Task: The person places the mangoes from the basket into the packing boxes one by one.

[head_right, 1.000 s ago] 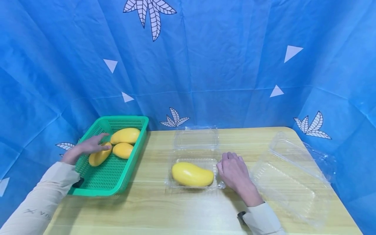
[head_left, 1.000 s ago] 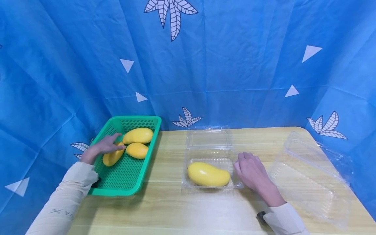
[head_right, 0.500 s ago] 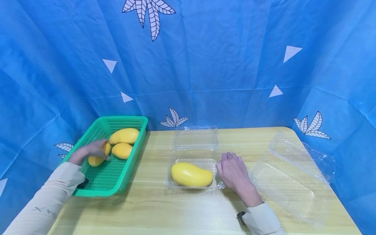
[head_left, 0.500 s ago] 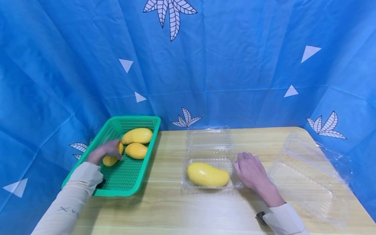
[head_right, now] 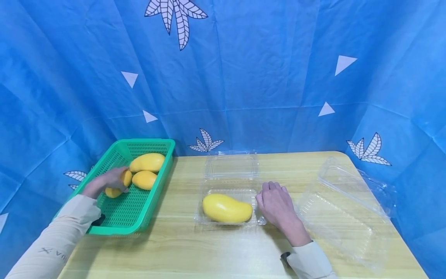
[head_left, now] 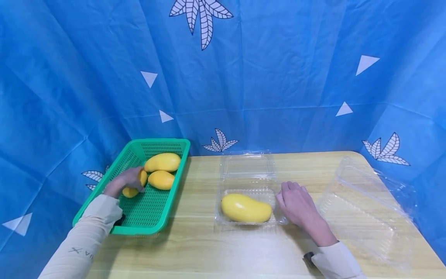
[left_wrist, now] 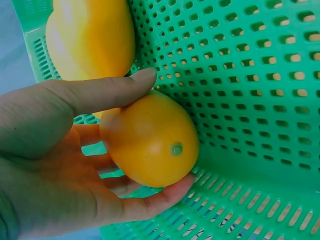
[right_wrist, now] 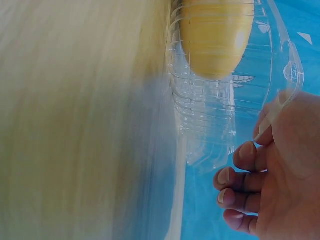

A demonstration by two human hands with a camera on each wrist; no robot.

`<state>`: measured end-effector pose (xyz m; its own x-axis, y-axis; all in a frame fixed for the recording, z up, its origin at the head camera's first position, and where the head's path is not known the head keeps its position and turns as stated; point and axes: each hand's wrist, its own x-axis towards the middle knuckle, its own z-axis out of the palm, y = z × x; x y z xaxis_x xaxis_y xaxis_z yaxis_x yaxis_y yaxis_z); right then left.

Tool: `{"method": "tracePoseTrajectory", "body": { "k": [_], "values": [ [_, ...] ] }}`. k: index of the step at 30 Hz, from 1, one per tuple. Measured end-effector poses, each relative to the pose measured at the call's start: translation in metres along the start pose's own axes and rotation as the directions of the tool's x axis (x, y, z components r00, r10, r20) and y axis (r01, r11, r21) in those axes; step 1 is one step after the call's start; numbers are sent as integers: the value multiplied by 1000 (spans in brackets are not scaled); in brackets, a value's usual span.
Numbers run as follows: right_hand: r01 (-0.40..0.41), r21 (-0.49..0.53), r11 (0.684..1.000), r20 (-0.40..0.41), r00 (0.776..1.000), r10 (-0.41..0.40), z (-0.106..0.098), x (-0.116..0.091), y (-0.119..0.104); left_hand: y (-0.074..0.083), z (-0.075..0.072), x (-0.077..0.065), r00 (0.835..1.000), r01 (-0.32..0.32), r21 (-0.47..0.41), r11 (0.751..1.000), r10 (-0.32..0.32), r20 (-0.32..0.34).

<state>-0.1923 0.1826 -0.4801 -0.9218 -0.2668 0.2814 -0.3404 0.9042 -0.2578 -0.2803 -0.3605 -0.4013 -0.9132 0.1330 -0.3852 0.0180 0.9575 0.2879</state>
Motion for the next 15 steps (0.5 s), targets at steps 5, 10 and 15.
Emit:
{"method": "tracePoseTrajectory", "body": {
  "k": [5, 10, 15],
  "values": [
    [6, -8, 1000, -2, 1000, -6, 1, 0, 0, -4, 2, 0, 1000, -7, -11, 1000, 7, -9],
    [10, -19, 1000, -7, 1000, -10, 1, -1, 0, -6, 2, 0, 1000, 22, -38, 999, -22, 11],
    [9, -25, 1000, -9, 1000, -9, 0, -1, 0, -4, -1, -4, 999, 42, -83, 996, -40, 27]
  ]
}}
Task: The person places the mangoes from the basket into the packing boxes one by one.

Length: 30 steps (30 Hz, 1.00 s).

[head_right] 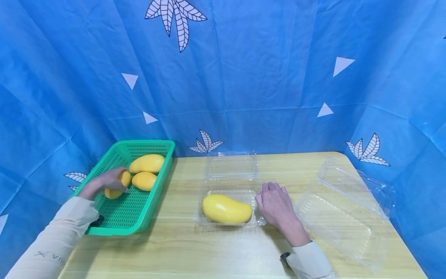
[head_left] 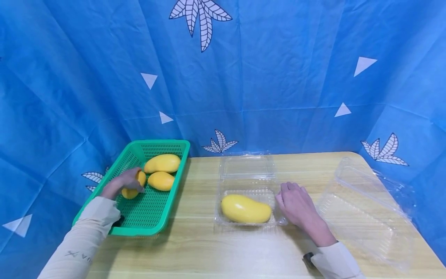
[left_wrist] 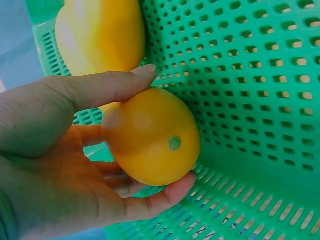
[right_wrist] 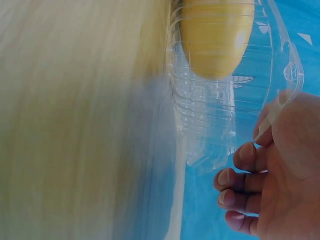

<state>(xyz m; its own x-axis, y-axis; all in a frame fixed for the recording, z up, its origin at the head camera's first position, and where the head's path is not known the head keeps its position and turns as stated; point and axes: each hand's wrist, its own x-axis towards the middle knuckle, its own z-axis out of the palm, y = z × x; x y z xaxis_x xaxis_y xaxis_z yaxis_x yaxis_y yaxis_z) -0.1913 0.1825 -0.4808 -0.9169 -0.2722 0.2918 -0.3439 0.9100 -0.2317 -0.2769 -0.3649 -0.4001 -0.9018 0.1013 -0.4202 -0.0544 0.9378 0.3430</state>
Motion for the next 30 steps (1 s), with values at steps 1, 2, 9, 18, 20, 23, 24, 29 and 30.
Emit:
{"method": "tracePoseTrajectory", "body": {
  "k": [1, 2, 9, 18, 20, 23, 24, 29, 30],
  "values": [
    [-1, -1, 1000, 2, 1000, 1, 0, 0, 0, 0, -1, -1, 1000, 0, -7, 1000, 0, -2],
    [-2, -1, 1000, 6, 1000, 2, 0, 0, -1, 1, -2, -2, 1000, -3, -15, 1000, 3, -6],
    [1, -6, 1000, 9, 1000, -1, -1, 1, -1, 4, -12, -10, 997, -50, -22, 998, 49, -54],
    [-12, 3, 1000, 22, 1000, 12, -1, 1, 2, 15, -15, -11, 988, -70, -19, 997, 67, -139],
    [-11, 7, 1000, 22, 1000, 11, -1, 2, 2, 18, -17, -13, 989, -54, -64, 996, 45, -138],
    [-15, 13, 1000, 21, 1000, 15, 0, 2, 2, 23, -20, -19, 992, -34, -139, 990, 16, -129],
    [-15, 12, 1000, 21, 1000, 15, 0, 2, 2, 24, -21, -21, 991, -36, -152, 988, 15, -135],
    [-12, 9, 1000, 16, 1000, 12, 1, 1, 1, 30, -31, -34, 979, -90, -169, 981, 56, -196],
    [-10, 8, 1000, 14, 1000, 10, 1, 1, 0, 31, -33, -36, 975, -101, -160, 982, 66, -213]
  ]
}}
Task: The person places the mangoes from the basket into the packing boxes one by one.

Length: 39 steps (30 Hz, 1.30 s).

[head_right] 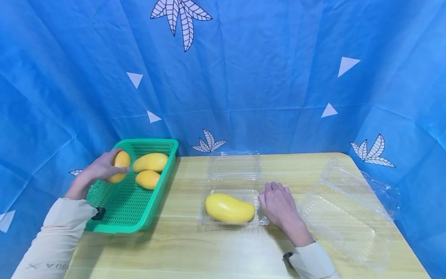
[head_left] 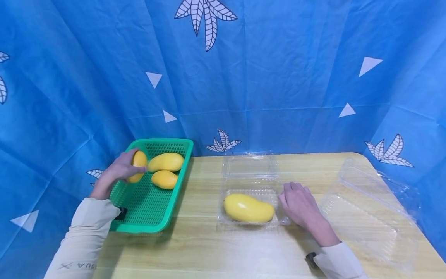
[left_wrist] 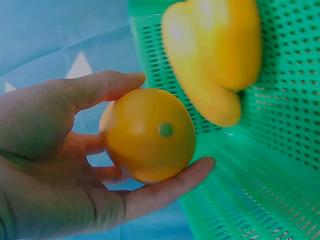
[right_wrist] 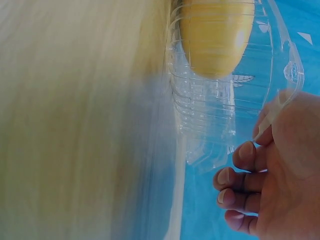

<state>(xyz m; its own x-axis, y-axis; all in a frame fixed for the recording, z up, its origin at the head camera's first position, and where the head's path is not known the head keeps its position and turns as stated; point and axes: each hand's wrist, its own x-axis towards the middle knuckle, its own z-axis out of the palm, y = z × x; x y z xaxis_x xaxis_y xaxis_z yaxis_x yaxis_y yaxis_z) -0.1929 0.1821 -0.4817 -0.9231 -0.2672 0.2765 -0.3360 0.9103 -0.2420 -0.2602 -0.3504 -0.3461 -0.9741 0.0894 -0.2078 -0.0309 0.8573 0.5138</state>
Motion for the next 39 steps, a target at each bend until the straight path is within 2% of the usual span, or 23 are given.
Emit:
{"method": "tracePoseTrajectory", "body": {
  "k": [8, 18, 27, 35, 39],
  "values": [
    [7, 1, 1000, -7, 1000, -7, 1, 0, 1, 13, -10, -10, 988, -83, 73, 994, 92, -121],
    [1, 0, 1000, 5, 1000, -1, -1, 0, 3, 37, -6, -23, 953, -191, -8, 982, 183, -241],
    [2, 1, 1000, 3, 1000, -2, 0, 1, 3, 57, -1, -36, 899, -278, -47, 960, 242, -366],
    [3, 13, 1000, 5, 1000, -3, 0, 1, 2, 71, 9, -53, 823, -394, -65, 917, 321, -468],
    [4, 7, 1000, 2, 1000, -4, 1, 0, 3, 89, 12, -69, 810, -411, -86, 908, 320, -492]
  ]
}}
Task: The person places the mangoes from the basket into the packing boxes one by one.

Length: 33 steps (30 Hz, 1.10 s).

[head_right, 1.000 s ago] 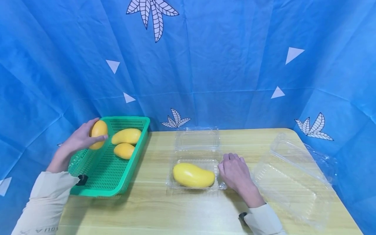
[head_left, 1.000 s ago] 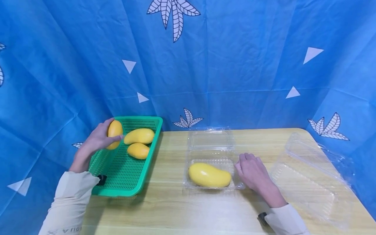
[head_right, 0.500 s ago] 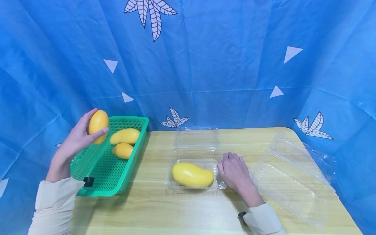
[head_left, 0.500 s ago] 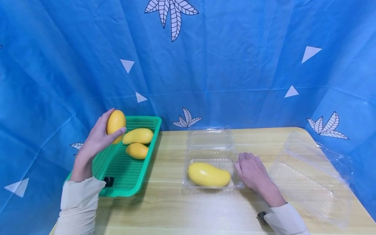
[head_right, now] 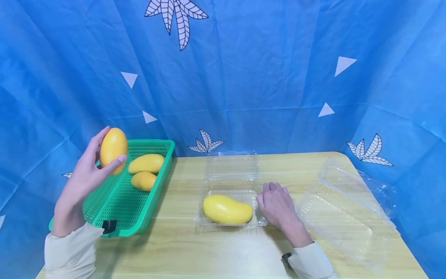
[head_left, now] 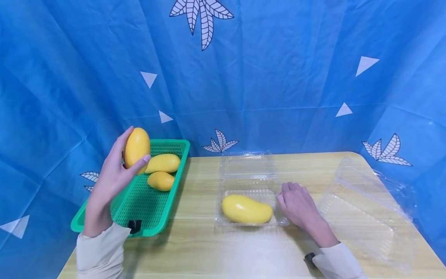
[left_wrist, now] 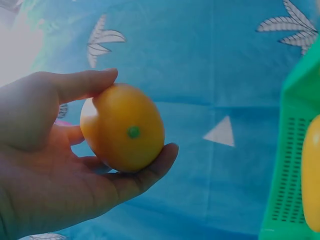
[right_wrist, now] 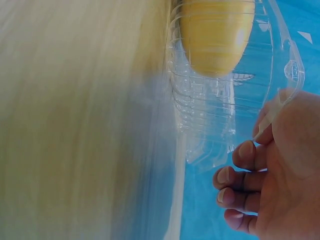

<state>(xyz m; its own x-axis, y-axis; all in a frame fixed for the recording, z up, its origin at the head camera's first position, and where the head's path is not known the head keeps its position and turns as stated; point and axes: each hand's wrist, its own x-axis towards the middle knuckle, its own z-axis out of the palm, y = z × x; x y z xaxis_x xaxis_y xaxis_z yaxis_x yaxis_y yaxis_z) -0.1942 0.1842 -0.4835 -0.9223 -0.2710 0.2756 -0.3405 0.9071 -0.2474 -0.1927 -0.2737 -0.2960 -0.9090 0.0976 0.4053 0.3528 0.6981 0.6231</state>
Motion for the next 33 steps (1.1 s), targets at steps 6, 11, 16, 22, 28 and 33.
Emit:
{"method": "tracePoseTrajectory", "body": {
  "k": [6, 11, 16, 22, 28, 33],
  "values": [
    [2, -3, 1000, -10, 1000, -2, 1, 0, 1, 32, 2, -9, 1000, -21, -30, 999, 21, -17],
    [1, 4, 1000, -13, 1000, -1, -1, 1, 1, 47, 7, -14, 999, -39, -65, 997, 37, -31],
    [-2, 14, 1000, 1, 1000, 2, -1, 0, 1, 53, 15, -20, 999, -29, -113, 993, 25, -30],
    [3, 21, 1000, -6, 1000, -3, 0, -1, -1, 56, 25, -22, 1000, -22, -197, 980, 17, -25],
    [-6, 12, 1000, -1, 1000, 6, 0, -1, 1, 51, 34, -19, 999, -36, -301, 953, 38, 2],
    [4, 13, 1000, -5, 1000, -4, 1, -1, 2, 47, 39, -20, 999, -23, -351, 936, 32, 20]
  ]
}}
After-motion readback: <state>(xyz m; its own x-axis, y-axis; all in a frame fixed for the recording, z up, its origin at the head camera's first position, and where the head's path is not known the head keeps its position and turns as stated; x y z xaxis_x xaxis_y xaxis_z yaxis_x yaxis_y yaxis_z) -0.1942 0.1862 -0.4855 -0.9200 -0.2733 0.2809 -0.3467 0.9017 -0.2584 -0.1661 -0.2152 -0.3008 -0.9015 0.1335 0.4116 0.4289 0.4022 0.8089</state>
